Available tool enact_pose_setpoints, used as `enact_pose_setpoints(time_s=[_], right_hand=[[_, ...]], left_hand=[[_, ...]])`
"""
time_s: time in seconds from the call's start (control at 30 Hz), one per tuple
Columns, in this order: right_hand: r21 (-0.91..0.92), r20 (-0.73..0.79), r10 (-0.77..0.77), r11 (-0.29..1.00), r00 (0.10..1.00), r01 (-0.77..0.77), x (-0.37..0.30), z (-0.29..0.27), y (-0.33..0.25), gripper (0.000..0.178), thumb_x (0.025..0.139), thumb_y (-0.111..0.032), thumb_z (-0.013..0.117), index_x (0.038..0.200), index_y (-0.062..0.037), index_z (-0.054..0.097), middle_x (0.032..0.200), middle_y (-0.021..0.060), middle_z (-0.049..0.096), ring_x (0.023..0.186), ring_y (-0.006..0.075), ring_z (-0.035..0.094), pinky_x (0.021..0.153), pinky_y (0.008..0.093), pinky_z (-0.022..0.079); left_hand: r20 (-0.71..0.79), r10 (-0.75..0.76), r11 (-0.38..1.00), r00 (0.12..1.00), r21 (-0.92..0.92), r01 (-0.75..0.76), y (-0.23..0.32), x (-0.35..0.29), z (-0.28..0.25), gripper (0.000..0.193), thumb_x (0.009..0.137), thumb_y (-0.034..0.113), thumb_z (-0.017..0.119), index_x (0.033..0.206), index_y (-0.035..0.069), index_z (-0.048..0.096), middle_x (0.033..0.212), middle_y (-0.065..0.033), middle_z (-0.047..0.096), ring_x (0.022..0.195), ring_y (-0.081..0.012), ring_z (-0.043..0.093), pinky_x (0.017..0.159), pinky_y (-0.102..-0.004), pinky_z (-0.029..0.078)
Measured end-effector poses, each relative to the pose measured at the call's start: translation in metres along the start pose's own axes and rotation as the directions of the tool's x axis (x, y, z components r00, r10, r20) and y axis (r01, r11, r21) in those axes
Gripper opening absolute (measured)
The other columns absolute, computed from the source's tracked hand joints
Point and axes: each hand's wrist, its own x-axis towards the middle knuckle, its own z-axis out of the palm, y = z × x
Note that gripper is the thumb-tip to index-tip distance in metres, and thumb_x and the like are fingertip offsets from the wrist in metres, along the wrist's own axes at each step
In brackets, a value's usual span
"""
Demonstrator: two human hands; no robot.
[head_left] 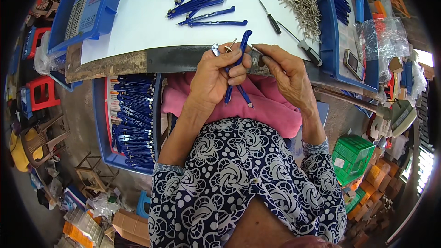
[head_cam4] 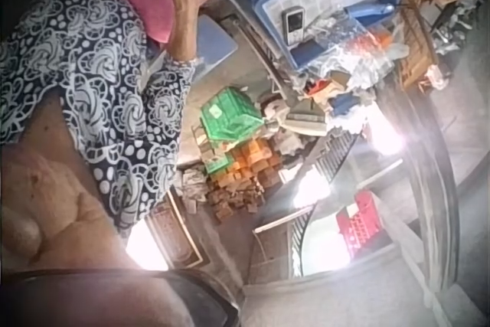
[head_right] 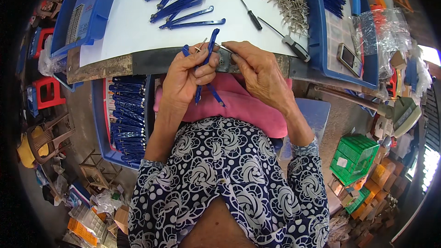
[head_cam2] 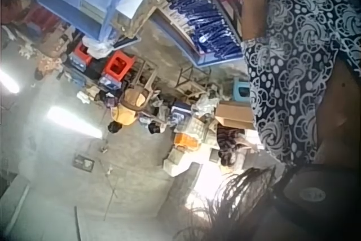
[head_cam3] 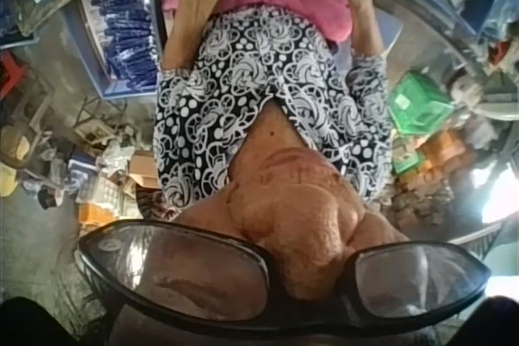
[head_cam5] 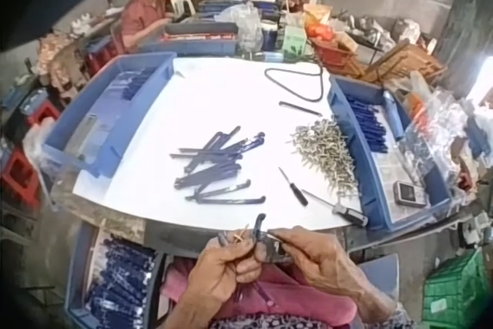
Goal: The recorder is manually assembling small blue plastic components and placing them into a blue storage tray.
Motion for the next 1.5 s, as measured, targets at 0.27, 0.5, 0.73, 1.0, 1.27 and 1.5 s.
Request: enact_pose_setpoints(time_s=[0.27,0.5,0.73,1.0,1.27,1.5], right_hand=[[-0.120,0.009,-0.066,0.991,0.998,0.067,0.000,0.000,-0.004,0.026,0.083,0.006,0.045,0.107,0.0034,0.054,0.093,0.0136,0.060,0.081,0.0183,0.058,0.073,0.0245,0.044],[-0.152,0.008,-0.060,0.986,0.998,0.060,-0.002,0.000,-0.004,0.026,0.083,0.006,0.045,0.107,0.0021,0.054,0.088,0.0135,0.059,0.075,0.0188,0.057,0.068,0.0250,0.043],[-0.188,0.013,-0.058,0.980,0.998,0.059,-0.004,0.000,-0.007,0.027,0.082,0.007,0.045,0.107,0.0020,0.054,0.086,0.0147,0.058,0.073,0.0207,0.056,0.067,0.0253,0.043],[-0.179,0.007,-0.075,0.981,0.997,0.075,-0.005,0.001,-0.001,0.026,0.082,0.006,0.044,0.106,0.0025,0.055,0.085,0.0135,0.059,0.074,0.0187,0.057,0.068,0.0247,0.044],[-0.155,0.037,-0.156,0.975,0.987,0.160,-0.006,-0.004,0.002,0.031,0.078,0.009,0.046,0.107,0.0010,0.055,0.073,0.0121,0.054,0.066,0.0161,0.053,0.060,0.0250,0.042],[-0.406,0.049,-0.366,0.843,0.929,0.353,-0.005,-0.005,0.000,0.040,0.070,0.014,0.050,0.107,-0.0004,0.055,0.065,0.0112,0.047,0.057,0.0240,0.047,0.053,0.0321,0.038]], left_hand=[[0.042,-0.026,0.999,0.999,-0.037,0.027,0.000,0.001,-0.003,0.013,0.086,0.008,0.050,0.091,-0.004,0.051,0.074,-0.0130,0.056,0.049,-0.0070,0.036,0.041,-0.0192,0.028],[-0.050,0.022,0.995,0.998,0.098,-0.017,-0.002,-0.003,0.005,0.011,0.084,0.006,0.052,0.092,-0.001,0.050,0.073,-0.0125,0.057,0.051,-0.0084,0.041,0.041,-0.0198,0.031],[-0.049,0.118,0.972,0.992,0.210,-0.106,-0.008,-0.006,0.008,0.016,0.084,0.002,0.052,0.099,-0.003,0.049,0.074,-0.0136,0.056,0.051,-0.0086,0.041,0.042,-0.0185,0.031],[-0.054,0.184,0.930,0.981,0.333,-0.156,-0.010,-0.006,0.010,0.014,0.080,0.000,0.055,0.092,-0.004,0.048,0.069,-0.0132,0.057,0.048,-0.0071,0.041,0.040,-0.0187,0.032],[-0.028,0.183,0.879,0.983,0.452,-0.151,-0.007,-0.010,0.011,0.013,0.080,0.001,0.056,0.090,-0.004,0.049,0.068,-0.0119,0.057,0.047,-0.0060,0.040,0.039,-0.0183,0.031],[-0.058,-0.042,0.989,0.997,0.141,0.050,-0.002,-0.009,0.007,0.011,0.081,0.001,0.055,0.090,-0.002,0.049,0.068,-0.0116,0.056,0.049,-0.0063,0.041,0.040,-0.0182,0.030]])
